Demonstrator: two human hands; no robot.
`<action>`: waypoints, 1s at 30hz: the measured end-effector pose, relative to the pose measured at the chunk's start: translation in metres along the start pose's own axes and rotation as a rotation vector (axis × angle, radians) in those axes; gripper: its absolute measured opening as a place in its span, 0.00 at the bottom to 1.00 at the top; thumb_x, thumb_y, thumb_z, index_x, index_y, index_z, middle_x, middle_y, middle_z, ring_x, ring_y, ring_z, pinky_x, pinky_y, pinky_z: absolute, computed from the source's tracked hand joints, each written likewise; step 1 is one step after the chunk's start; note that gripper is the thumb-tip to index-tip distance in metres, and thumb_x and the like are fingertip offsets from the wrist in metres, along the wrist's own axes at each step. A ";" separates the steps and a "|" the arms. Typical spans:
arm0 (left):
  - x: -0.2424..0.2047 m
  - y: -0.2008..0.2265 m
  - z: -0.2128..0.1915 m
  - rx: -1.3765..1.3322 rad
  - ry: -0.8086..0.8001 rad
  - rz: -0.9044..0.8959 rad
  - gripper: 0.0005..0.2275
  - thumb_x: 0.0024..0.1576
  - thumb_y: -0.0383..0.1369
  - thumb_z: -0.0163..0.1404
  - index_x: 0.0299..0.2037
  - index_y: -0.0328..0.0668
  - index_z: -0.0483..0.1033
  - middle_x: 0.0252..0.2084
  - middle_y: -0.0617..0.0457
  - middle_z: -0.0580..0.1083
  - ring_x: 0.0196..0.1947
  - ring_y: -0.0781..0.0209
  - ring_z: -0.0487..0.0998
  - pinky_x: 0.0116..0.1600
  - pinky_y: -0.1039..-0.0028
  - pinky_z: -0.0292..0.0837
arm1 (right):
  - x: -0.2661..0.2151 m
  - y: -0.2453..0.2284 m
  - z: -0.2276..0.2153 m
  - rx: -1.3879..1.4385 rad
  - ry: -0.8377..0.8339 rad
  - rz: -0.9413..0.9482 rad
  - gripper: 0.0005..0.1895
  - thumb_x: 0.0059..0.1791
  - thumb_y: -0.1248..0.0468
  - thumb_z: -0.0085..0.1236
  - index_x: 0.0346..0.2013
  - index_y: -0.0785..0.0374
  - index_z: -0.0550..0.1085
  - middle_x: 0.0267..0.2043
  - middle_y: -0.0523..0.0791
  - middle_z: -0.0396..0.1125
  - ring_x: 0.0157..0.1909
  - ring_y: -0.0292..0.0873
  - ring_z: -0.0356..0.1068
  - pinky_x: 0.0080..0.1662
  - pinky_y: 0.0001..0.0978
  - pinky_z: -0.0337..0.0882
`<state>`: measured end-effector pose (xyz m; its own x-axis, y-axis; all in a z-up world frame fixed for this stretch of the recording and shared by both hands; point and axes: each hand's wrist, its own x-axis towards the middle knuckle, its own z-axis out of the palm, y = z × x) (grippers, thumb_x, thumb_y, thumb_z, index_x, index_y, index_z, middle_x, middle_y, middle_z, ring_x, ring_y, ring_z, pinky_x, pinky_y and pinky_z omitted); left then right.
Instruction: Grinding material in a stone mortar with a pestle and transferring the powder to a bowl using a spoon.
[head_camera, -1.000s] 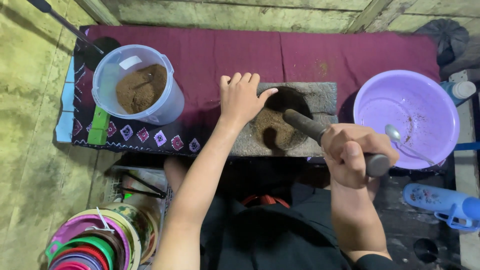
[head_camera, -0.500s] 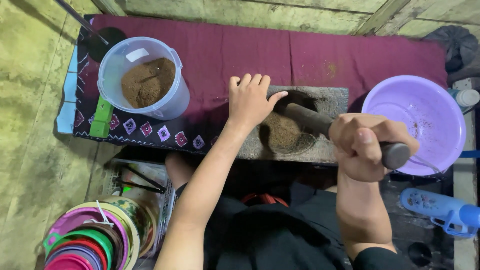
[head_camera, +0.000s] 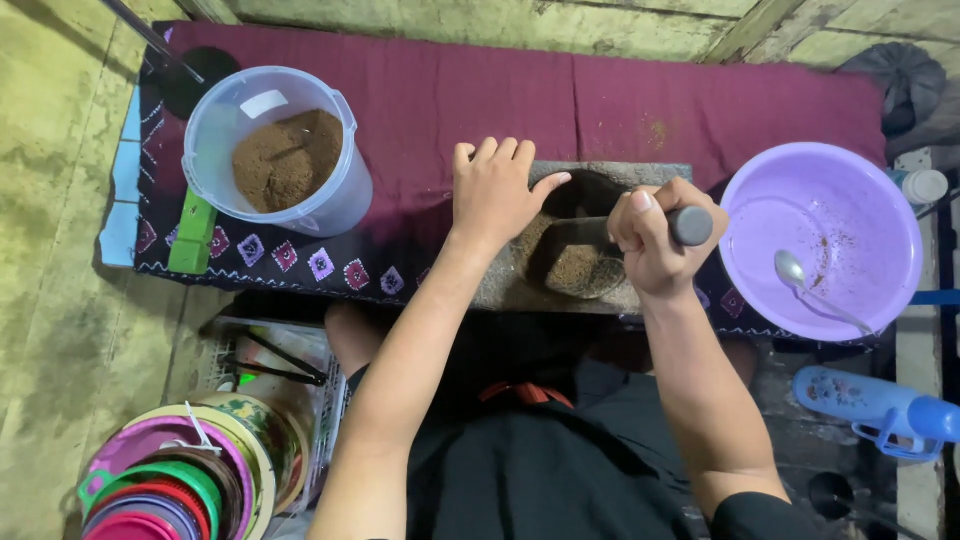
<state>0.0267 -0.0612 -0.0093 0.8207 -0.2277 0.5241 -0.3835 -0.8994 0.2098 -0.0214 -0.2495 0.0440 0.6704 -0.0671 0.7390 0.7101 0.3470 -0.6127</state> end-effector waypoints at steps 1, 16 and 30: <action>0.000 0.000 -0.001 -0.003 -0.003 0.004 0.22 0.54 0.59 0.51 0.33 0.48 0.71 0.30 0.54 0.70 0.36 0.53 0.72 0.49 0.55 0.59 | 0.002 0.001 0.002 -0.004 0.004 0.001 0.23 0.52 0.79 0.48 0.14 0.63 0.59 0.07 0.46 0.50 0.10 0.35 0.53 0.16 0.26 0.53; 0.003 0.005 -0.009 -0.072 -0.074 -0.022 0.23 0.61 0.58 0.41 0.33 0.47 0.71 0.29 0.54 0.69 0.35 0.53 0.71 0.49 0.56 0.57 | -0.007 0.013 0.035 0.042 0.004 -0.059 0.20 0.49 0.82 0.50 0.14 0.68 0.61 0.07 0.49 0.49 0.08 0.37 0.51 0.15 0.29 0.50; 0.013 0.013 -0.033 0.016 -0.265 -0.090 0.27 0.64 0.58 0.35 0.44 0.44 0.79 0.40 0.53 0.79 0.42 0.50 0.76 0.55 0.51 0.63 | 0.022 -0.065 0.053 -0.058 -0.007 0.065 0.19 0.48 0.82 0.34 0.30 0.50 0.53 0.15 0.40 0.40 0.14 0.36 0.35 0.20 0.31 0.46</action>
<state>0.0188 -0.0635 0.0274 0.9341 -0.2343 0.2694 -0.2991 -0.9256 0.2319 -0.0641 -0.2236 0.1146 0.7138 -0.0395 0.6993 0.6769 0.2955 -0.6742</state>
